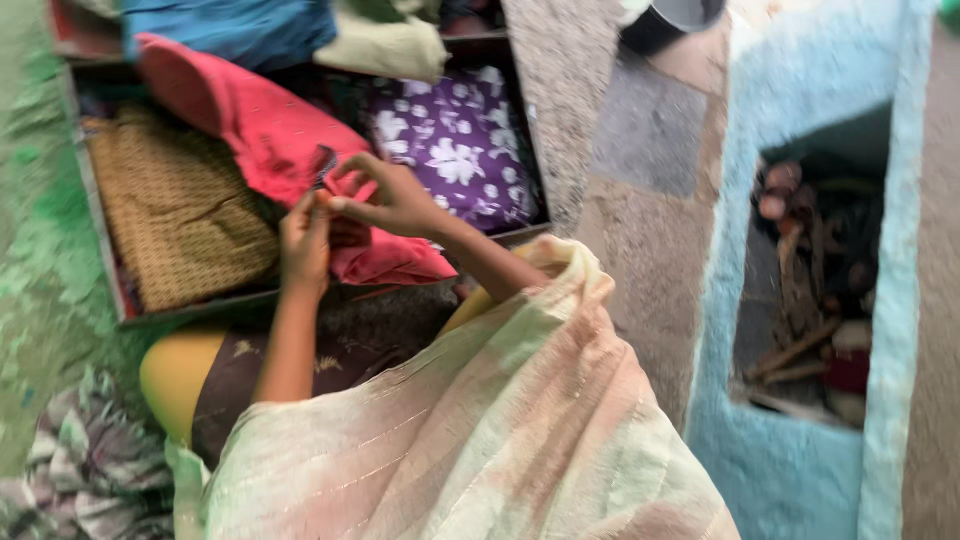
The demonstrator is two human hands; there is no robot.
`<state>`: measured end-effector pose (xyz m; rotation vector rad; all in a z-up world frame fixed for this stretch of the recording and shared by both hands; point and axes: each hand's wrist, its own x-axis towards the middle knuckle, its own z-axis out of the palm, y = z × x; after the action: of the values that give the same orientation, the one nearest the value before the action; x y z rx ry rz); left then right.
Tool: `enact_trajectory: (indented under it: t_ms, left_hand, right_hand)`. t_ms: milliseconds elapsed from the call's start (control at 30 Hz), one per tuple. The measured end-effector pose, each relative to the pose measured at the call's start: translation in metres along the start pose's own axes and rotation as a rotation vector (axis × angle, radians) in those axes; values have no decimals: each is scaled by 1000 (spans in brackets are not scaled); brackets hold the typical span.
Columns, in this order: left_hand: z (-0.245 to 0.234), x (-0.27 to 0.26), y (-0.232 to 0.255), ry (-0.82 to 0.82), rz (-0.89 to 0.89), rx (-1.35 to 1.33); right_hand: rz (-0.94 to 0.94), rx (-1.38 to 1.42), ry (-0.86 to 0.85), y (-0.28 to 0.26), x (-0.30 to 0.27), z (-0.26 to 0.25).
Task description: The person sits on the floor and folds various garments from a suitcase, including a light green cloth, blue trousers, a pink shirt, a brown patterned shirt, and a dark patterned cloth. Each item is unfolded, smoothed, and folded neatly before being placed back into the suitcase.
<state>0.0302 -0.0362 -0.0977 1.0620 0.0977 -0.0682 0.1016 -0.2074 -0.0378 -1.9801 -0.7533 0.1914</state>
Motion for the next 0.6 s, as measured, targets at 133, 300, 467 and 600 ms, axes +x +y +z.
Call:
enact_trajectory:
  t_ms: [133, 300, 467, 600]
  left_hand:
    - [0, 0, 2, -48, 3, 64]
    - [3, -6, 2, -126, 23, 220]
    - [1, -3, -3, -31, -13, 160]
    - [-16, -3, 2, 141, -100, -80]
  right_hand:
    - [130, -53, 44, 9, 0, 14]
    - [199, -27, 5, 46, -1, 33]
    - [158, 194, -96, 61, 7, 36]
    - [341, 581, -243, 19, 6, 1]
